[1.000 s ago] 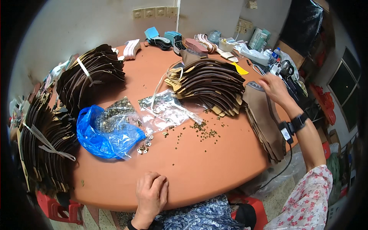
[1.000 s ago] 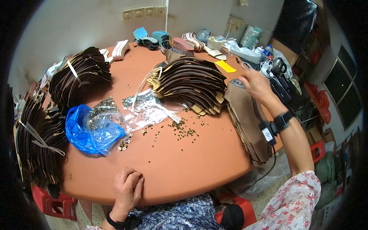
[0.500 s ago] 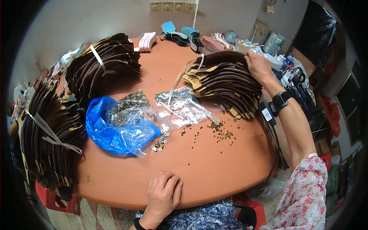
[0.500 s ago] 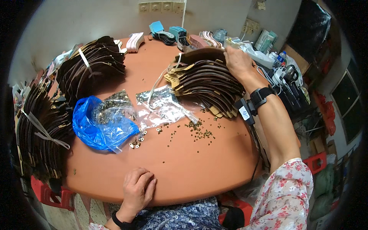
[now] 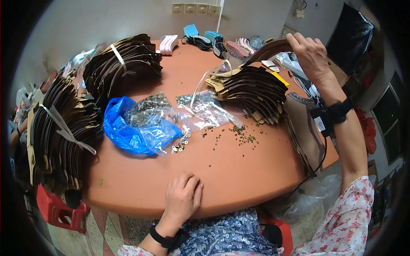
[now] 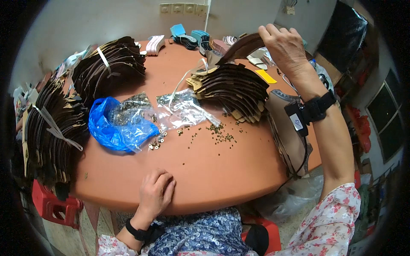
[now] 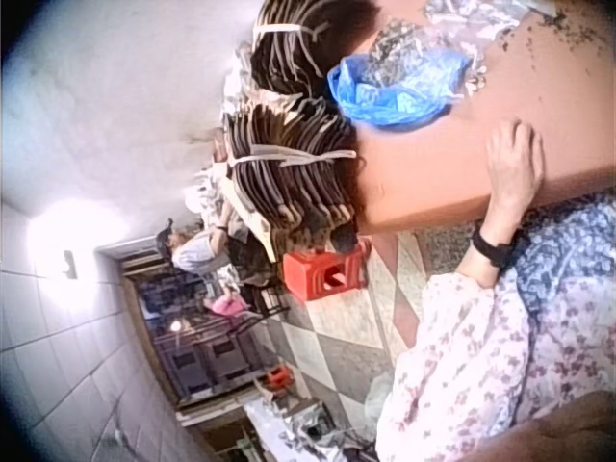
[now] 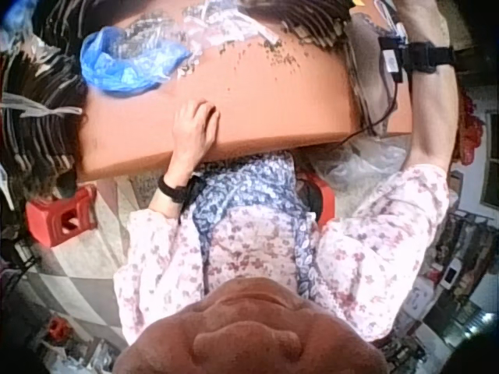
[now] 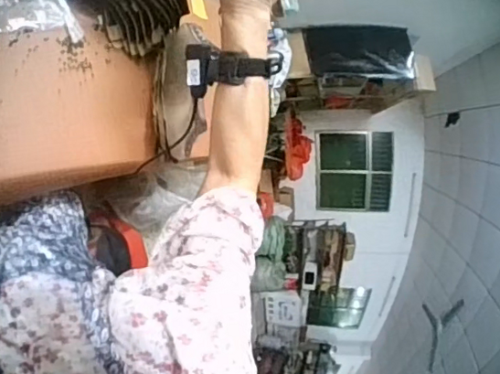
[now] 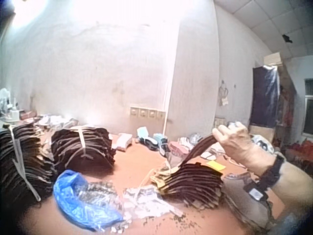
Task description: The person is manually inserting metal eyelets or studs into pre-punched holes in shoe upper components.
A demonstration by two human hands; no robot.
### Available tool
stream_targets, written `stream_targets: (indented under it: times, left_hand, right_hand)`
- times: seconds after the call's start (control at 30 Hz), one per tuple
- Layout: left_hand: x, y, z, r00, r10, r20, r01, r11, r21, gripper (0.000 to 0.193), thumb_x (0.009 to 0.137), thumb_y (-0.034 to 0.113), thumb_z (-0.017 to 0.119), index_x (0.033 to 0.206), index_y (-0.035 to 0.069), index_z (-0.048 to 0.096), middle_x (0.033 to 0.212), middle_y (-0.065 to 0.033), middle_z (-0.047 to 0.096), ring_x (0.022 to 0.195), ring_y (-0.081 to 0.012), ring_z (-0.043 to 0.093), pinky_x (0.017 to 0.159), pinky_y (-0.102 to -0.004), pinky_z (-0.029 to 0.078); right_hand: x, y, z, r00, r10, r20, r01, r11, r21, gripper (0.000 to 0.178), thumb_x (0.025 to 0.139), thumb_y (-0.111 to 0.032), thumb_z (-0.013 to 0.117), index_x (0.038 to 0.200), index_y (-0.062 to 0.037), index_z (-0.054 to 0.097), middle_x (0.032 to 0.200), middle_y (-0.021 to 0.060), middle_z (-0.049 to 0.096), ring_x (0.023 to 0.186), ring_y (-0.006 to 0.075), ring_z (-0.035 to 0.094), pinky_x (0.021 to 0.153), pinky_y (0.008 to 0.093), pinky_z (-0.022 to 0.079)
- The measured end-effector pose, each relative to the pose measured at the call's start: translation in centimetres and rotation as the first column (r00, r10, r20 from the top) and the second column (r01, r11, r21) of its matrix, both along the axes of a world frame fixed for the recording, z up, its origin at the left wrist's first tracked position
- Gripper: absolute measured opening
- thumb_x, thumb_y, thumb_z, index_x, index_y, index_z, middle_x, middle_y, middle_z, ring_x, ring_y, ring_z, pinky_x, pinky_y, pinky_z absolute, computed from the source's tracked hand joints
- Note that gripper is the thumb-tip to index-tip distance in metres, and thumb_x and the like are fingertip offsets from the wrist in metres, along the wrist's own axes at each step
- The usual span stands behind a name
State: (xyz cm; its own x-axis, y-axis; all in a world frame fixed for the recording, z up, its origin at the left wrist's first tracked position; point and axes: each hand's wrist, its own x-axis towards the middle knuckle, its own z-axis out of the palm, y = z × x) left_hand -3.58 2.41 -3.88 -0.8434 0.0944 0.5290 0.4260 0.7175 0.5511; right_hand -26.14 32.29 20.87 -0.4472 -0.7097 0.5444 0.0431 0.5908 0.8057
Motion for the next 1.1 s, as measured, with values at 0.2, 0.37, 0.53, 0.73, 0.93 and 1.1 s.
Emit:
stream_targets:
  times: [0.2,0.37,0.53,0.73,0.93,1.1]
  left_hand:
    - [0.1,0.0,-0.2,1.0,0.002,-0.01,-0.002,1.0,0.002,0.013,0.078,0.006,0.069,0.09,0.003,0.064,0.094,-0.0115,0.061,0.088,-0.0305,0.059,0.077,-0.0398,0.046]
    - [0.5,-0.3,-0.1,0.994,-0.027,0.107,0.016,0.995,0.099,0.025,0.08,0.01,0.069,0.104,0.004,0.062,0.099,-0.0121,0.061,0.094,-0.0281,0.059,0.083,-0.0366,0.047]
    - [1.9,-1.0,2.1,0.925,-0.336,0.176,0.075,0.618,0.783,0.073,0.078,0.012,0.074,0.141,0.006,0.038,0.125,-0.0148,0.053,0.115,-0.0239,0.051,0.095,-0.0355,0.045]
    - [3.3,-2.9,2.1,0.824,-0.5,0.266,-0.103,0.329,0.939,0.062,0.088,0.007,0.065,0.141,0.0,0.034,0.122,-0.0101,0.056,0.109,-0.0171,0.056,0.094,-0.0303,0.047]
    - [4.3,-2.8,2.1,0.809,-0.515,0.284,-0.138,0.304,0.943,0.051,0.088,0.005,0.064,0.134,0.0,0.041,0.117,-0.0092,0.061,0.103,-0.0144,0.06,0.092,-0.029,0.048]
    - [5.1,-3.1,3.1,0.846,-0.413,0.337,-0.108,0.486,0.867,0.044,0.087,0.004,0.065,0.127,-0.002,0.05,0.115,-0.0095,0.061,0.104,-0.014,0.059,0.093,-0.0284,0.047]
  right_hand:
    - [5.1,0.6,2.3,0.999,-0.031,-0.017,0.03,0.995,-0.097,0.021,0.085,-0.005,0.058,0.106,-0.0085,0.06,0.093,0.0071,0.065,0.081,0.0226,0.07,0.069,0.0338,0.055]
    - [12.6,0.5,1.6,0.938,0.327,0.112,-0.219,0.814,-0.537,0.021,0.089,-0.006,0.056,0.109,-0.0049,0.064,0.103,0.0125,0.068,0.084,0.0292,0.069,0.074,0.0339,0.055]
    - [20.3,-0.8,-4.4,0.536,0.758,0.371,0.222,0.297,-0.929,0.02,0.086,-0.009,0.062,0.101,0.004,0.066,0.089,0.0042,0.067,0.084,0.0102,0.06,0.078,0.0263,0.048]
    - [24.7,-0.9,-14.2,0.302,0.945,0.128,0.746,-0.151,-0.649,0.02,0.087,-0.006,0.064,0.104,0.0056,0.066,0.091,0.0014,0.066,0.08,0.0059,0.058,0.075,0.0221,0.049]
    - [25.4,0.4,-19.0,0.251,0.967,0.04,0.876,-0.209,-0.435,0.022,0.087,-0.007,0.066,0.105,0.005,0.066,0.092,0.0029,0.067,0.08,0.0075,0.061,0.075,0.0223,0.05]
    - [25.1,0.9,-20.7,0.182,0.983,0.022,0.925,-0.164,-0.343,0.022,0.086,-0.008,0.067,0.105,0.0042,0.066,0.091,0.0033,0.068,0.08,0.0083,0.062,0.077,0.0231,0.051]
